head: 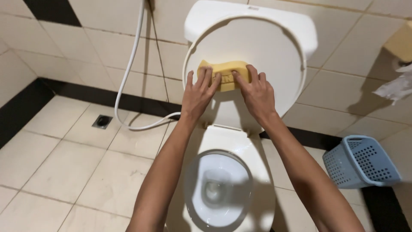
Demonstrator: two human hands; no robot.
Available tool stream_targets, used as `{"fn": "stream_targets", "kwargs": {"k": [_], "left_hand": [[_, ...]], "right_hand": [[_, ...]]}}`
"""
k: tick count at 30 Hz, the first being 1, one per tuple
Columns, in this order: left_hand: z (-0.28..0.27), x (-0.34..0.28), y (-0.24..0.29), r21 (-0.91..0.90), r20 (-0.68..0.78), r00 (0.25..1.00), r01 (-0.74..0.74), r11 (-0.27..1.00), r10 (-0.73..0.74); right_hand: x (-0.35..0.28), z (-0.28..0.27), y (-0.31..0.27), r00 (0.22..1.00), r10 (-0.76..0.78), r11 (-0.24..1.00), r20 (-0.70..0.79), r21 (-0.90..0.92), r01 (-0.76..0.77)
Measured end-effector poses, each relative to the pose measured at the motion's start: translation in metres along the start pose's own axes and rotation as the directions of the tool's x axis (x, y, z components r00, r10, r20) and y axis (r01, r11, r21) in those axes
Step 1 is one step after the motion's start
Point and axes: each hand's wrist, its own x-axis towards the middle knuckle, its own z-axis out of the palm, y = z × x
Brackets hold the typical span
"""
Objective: The person sprays cleaning solution onto the toilet seat and rim, then wipes the surfaces with a yellow sponge. They rinse the sponge under running water at the sink and continue wiping the toilet seat and rim.
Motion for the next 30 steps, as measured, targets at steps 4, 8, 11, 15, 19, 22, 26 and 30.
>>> {"fn": "stream_targets", "kwargs": {"k": [4,8,11,15,19,22,26,30], "left_hand": [[0.008,-0.032,0.013,-0.008,0.058,0.997,0.049,0.999,-0.049],[0.015,-0.056,0.031,-0.029,0.166,0.985,0.061,0.998,-0.055],[0.027,-0.071,0.050,-0.040,0.189,0.981,0.036,0.999,-0.028],[0.037,-0.080,0.083,-0.130,0.182,0.983,0.030,0.991,-0.006],[0.027,-0.078,0.100,-0.180,0.224,0.974,-0.005,0.984,0.046],[0.012,-0.084,0.095,-0.283,0.329,0.933,-0.046,0.958,0.143],[-0.007,-0.105,0.077,-0.311,0.459,0.876,-0.001,0.950,0.152],[-0.013,-0.118,0.075,-0.342,0.449,0.890,0.085,0.936,0.083]], "right_hand": [[-0.017,0.013,-0.015,0.999,-0.038,0.999,-0.003,0.002,0.038],[-0.047,0.035,-0.020,0.997,-0.080,0.996,0.013,-0.026,0.081],[-0.070,0.032,-0.020,0.988,-0.083,0.996,0.129,-0.029,0.088],[-0.101,0.038,-0.010,0.972,-0.068,0.996,0.224,0.073,0.053],[-0.116,0.023,-0.007,0.921,0.024,0.993,0.389,0.099,-0.068],[-0.131,0.027,-0.011,0.880,0.082,0.953,0.468,0.220,-0.206],[-0.131,0.037,-0.035,0.822,0.043,0.896,0.568,0.341,-0.283],[-0.127,0.044,-0.044,0.860,0.017,0.885,0.509,0.394,-0.250]]}}
